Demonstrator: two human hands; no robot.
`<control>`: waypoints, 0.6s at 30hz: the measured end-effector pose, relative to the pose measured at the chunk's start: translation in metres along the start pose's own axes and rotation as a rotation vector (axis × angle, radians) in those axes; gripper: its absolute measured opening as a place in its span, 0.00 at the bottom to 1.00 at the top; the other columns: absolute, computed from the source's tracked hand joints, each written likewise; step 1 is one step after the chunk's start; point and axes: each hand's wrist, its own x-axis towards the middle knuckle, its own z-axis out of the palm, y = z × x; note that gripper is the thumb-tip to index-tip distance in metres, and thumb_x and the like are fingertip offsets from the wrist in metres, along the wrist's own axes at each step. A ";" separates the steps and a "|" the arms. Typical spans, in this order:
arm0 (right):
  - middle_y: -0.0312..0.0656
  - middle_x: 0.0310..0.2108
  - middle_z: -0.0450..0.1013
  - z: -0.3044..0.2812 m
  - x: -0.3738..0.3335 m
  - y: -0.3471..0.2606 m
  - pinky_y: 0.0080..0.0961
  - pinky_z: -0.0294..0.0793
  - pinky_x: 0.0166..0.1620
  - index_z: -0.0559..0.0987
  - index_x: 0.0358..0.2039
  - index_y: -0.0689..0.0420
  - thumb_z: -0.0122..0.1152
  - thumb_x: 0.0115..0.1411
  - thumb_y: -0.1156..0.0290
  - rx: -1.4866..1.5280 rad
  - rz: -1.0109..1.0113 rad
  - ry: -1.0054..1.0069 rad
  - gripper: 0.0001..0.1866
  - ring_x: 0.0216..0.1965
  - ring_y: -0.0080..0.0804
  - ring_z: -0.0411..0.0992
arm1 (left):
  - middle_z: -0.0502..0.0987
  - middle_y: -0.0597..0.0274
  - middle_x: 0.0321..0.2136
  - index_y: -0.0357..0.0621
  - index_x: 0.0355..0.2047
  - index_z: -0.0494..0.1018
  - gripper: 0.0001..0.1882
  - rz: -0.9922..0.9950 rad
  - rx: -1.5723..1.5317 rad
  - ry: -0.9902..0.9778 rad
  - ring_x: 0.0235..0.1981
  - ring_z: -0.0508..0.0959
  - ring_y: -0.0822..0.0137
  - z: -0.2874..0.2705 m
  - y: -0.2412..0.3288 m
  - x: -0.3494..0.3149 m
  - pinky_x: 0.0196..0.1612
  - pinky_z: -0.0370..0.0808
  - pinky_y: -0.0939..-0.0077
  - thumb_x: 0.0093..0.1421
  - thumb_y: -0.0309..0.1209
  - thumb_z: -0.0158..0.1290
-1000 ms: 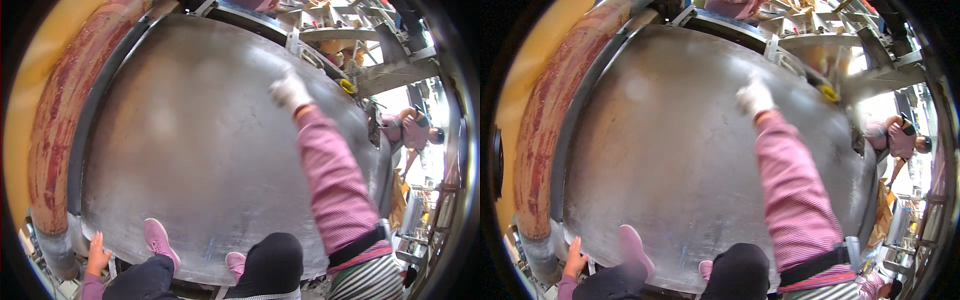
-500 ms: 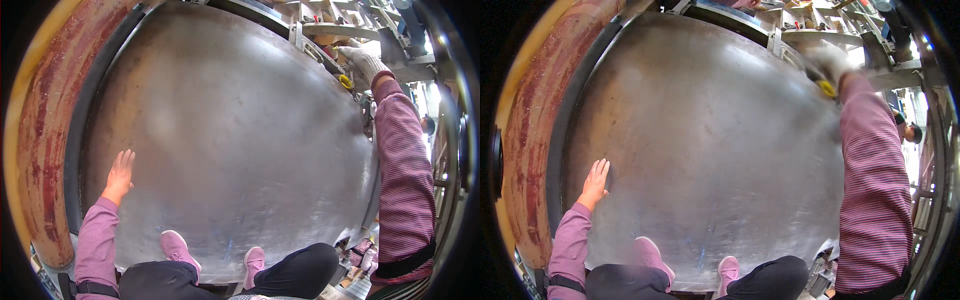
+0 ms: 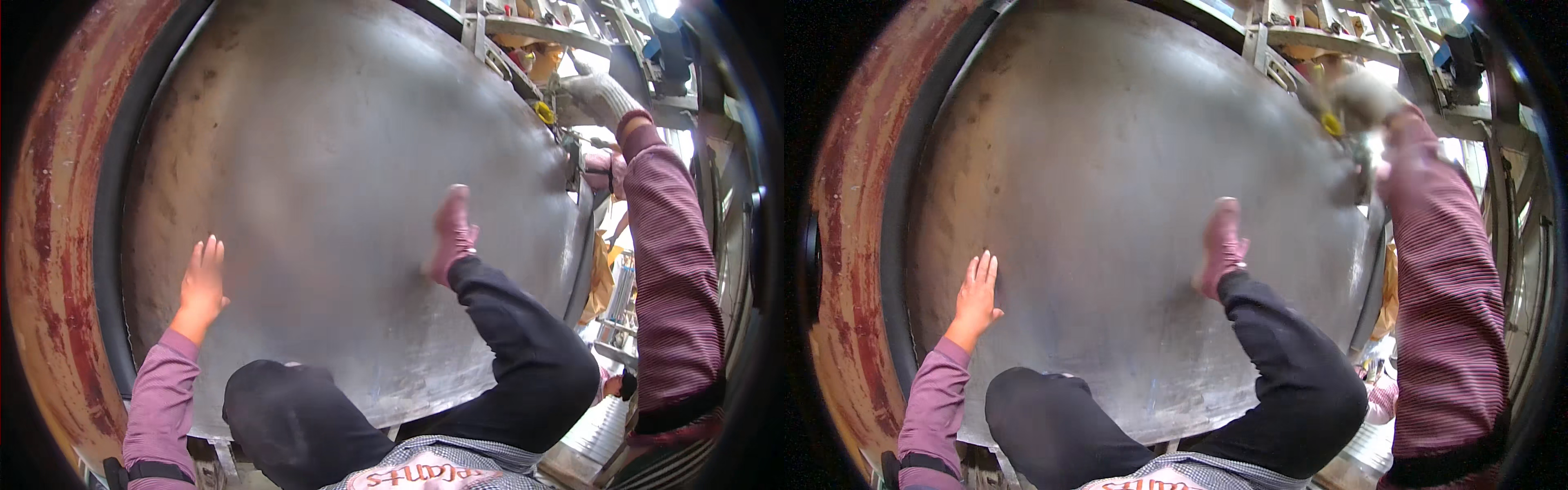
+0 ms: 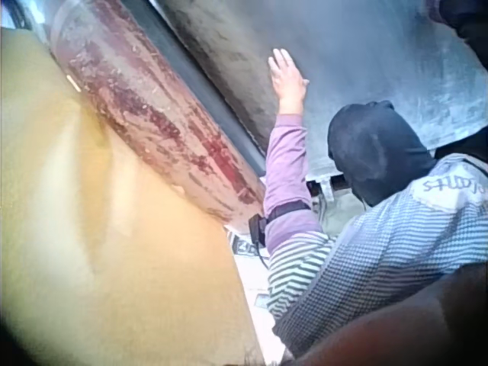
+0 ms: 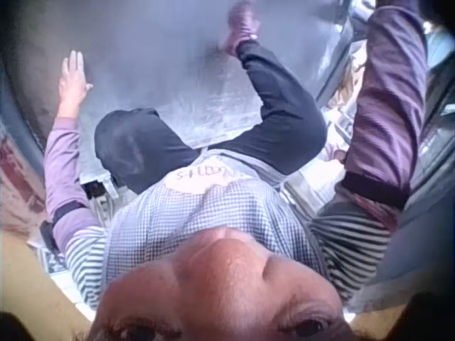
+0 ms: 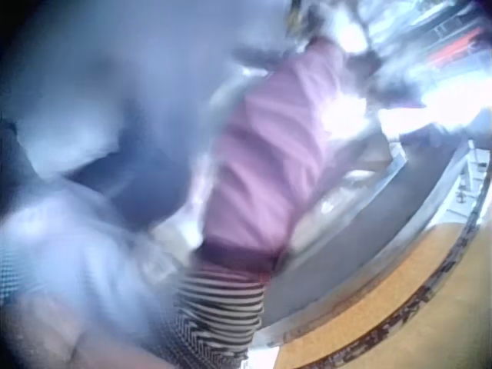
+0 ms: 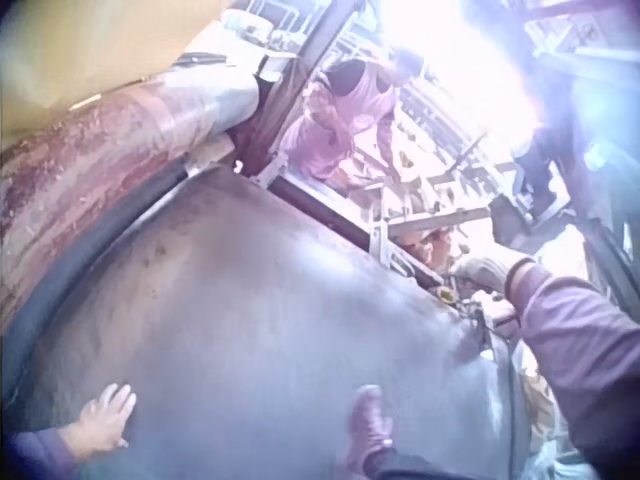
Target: Cleaning and maintaining a large industrial roller using a hand scraper and a wiping cloth.
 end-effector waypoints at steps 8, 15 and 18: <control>0.46 0.35 0.74 0.008 0.121 0.120 0.27 0.72 0.43 0.62 0.61 0.54 0.57 0.53 0.69 -0.499 -0.328 0.223 0.33 0.36 0.36 0.72 | 0.77 0.58 0.37 0.47 0.35 0.75 0.12 0.210 -0.335 0.154 0.41 0.74 0.54 -0.043 -0.008 -0.005 0.42 0.73 0.61 0.50 0.32 0.61; 0.57 0.54 0.68 0.056 0.216 0.080 0.29 0.65 0.56 0.60 0.62 0.61 0.60 0.49 0.63 0.239 0.066 0.237 0.40 0.55 0.46 0.67 | 0.71 0.51 0.31 0.37 0.50 0.70 0.25 -0.156 -0.446 0.332 0.36 0.71 0.51 -0.100 0.020 -0.078 0.41 0.69 0.58 0.50 0.24 0.57; 0.57 0.56 0.65 0.057 0.281 0.118 0.28 0.64 0.58 0.60 0.62 0.60 0.61 0.51 0.60 0.410 0.080 0.314 0.40 0.58 0.44 0.66 | 0.70 0.51 0.30 0.36 0.54 0.67 0.29 -0.314 -0.510 0.253 0.35 0.70 0.52 -0.127 0.018 -0.089 0.40 0.69 0.60 0.49 0.20 0.56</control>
